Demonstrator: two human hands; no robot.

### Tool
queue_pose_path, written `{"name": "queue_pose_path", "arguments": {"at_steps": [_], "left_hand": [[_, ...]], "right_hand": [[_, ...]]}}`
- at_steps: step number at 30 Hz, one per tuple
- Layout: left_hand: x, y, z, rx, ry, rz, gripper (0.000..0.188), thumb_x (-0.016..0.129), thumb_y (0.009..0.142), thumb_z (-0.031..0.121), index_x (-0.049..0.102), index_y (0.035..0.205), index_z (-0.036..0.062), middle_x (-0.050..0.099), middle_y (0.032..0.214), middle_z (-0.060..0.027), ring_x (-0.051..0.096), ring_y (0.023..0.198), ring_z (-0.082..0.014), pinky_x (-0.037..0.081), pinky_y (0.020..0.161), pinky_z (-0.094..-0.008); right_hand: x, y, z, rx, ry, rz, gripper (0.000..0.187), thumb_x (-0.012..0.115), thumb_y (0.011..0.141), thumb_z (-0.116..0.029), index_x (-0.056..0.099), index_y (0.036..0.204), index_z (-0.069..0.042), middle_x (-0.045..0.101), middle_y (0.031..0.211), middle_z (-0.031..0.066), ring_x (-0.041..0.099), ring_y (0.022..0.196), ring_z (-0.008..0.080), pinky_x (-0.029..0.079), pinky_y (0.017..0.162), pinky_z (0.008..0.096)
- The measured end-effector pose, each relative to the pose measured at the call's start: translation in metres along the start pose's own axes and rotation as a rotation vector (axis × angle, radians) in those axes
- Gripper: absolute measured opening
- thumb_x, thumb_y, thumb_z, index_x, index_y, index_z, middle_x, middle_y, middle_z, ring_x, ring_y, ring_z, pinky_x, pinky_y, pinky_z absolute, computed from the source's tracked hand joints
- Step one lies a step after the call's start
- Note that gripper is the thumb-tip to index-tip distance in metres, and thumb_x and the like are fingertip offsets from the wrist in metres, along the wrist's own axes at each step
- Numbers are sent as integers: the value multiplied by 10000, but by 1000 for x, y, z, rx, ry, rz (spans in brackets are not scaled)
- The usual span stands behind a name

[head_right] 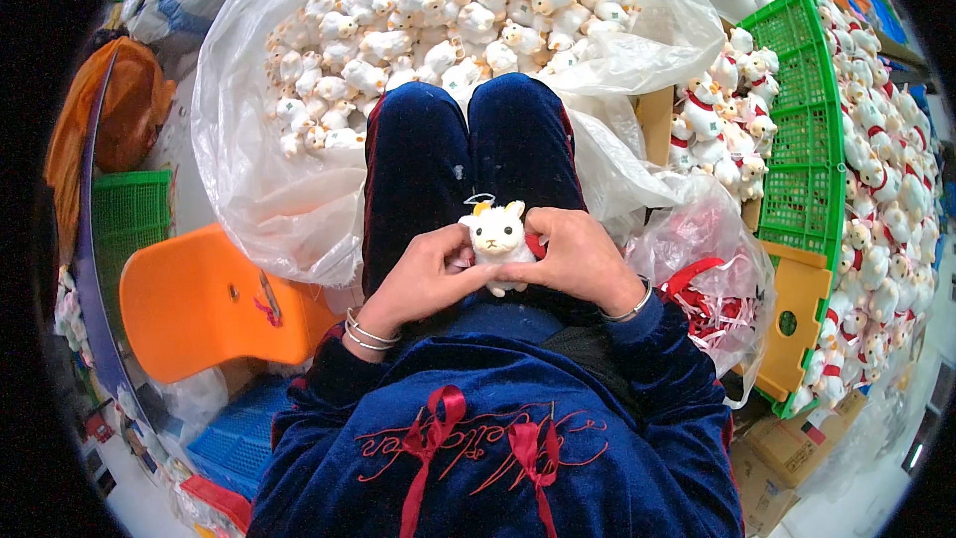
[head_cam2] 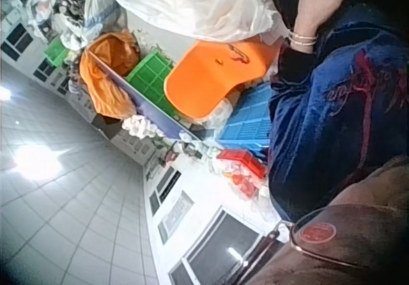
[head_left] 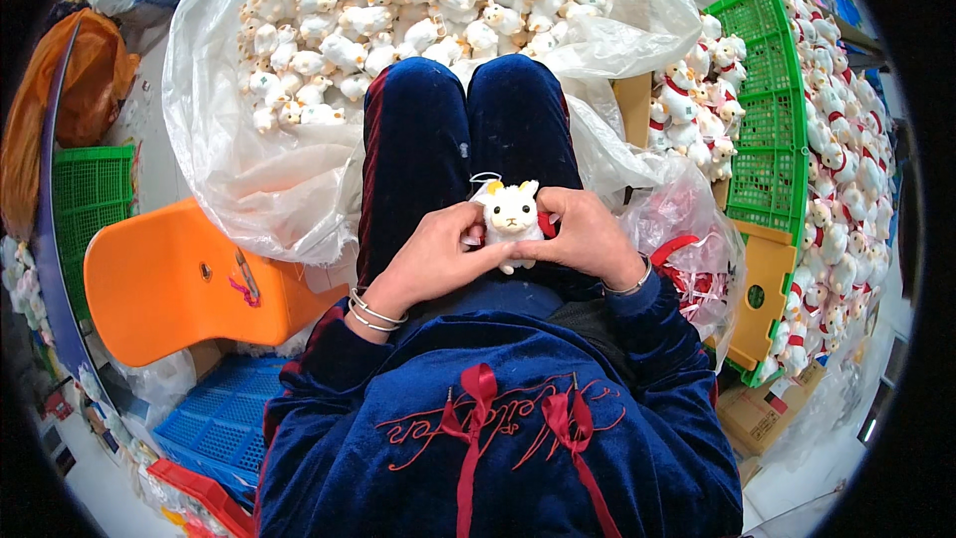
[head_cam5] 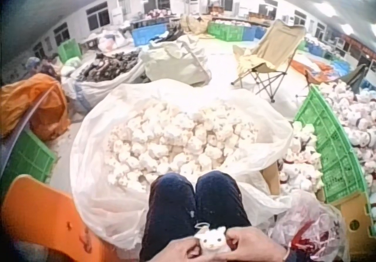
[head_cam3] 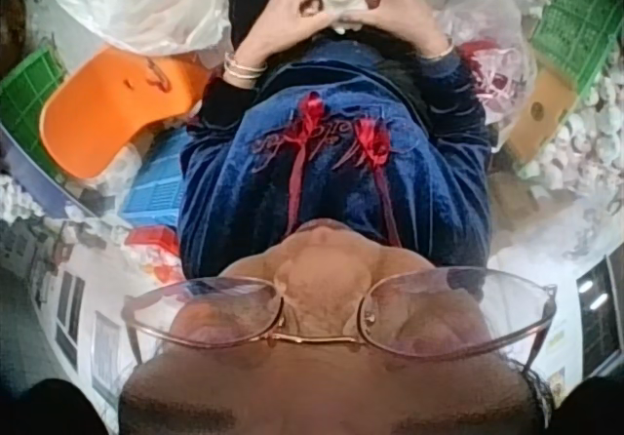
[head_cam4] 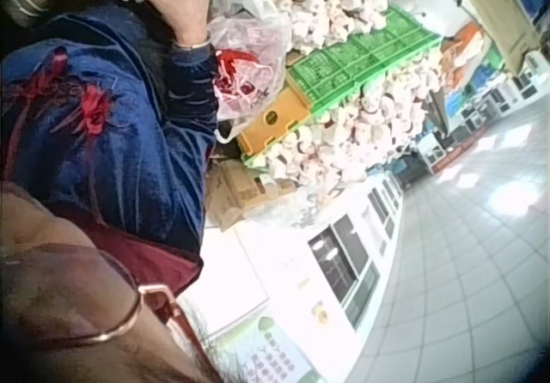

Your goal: The person sits on the floor and ties red ribbons around the necks of small white plush toys. They pick up each toy, wrap the ribbon, and place the finished item into a green crate.

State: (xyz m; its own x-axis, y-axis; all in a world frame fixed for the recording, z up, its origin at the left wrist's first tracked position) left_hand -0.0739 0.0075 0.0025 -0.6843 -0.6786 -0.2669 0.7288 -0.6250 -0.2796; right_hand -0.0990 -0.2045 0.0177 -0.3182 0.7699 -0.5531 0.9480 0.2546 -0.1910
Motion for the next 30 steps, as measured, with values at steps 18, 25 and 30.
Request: {"name": "queue_pose_path", "arguments": {"at_steps": [18, 25, 30], "left_hand": [[-6, 8, -7, -150, -14, 131, 456, 829, 824, 374, 759, 1007, -38, 742, 847, -183, 734, 756, -241, 562, 712, -341], [-4, 8, -5, -166, -26, 116, 389, 843, 825, 303, 749, 1000, -32, 744, 852, -133, 699, 763, -163, 552, 710, -307], [-3, 9, -7, -172, 61, 111, 323, 852, 824, 262, 713, 885, -22, 708, 786, -103, 640, 722, -107, 532, 675, -291]], "right_hand": [[-8, -18, -6, -59, -392, 173, 83, 748, 843, -147, 686, 802, -110, 645, 883, 43, 619, 966, 261, 420, 773, 426], [-9, -26, -6, -60, -303, 162, 102, 715, 880, -175, 690, 844, -82, 656, 808, 96, 650, 813, 308, 431, 774, 427], [-10, -24, -4, 36, -112, 109, 126, 725, 877, -154, 665, 855, -45, 682, 829, 123, 657, 831, 322, 464, 793, 415]]}}
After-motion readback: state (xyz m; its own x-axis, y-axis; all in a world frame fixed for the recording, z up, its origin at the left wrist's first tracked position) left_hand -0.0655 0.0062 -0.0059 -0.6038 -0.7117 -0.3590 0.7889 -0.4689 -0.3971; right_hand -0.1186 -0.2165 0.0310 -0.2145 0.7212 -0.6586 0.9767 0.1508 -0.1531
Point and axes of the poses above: each hand's wrist, its own y-axis towards the middle knuckle, its own x-axis out of the palm, z = x × y, the point moved 3 cm from there along y, towards the middle knuckle
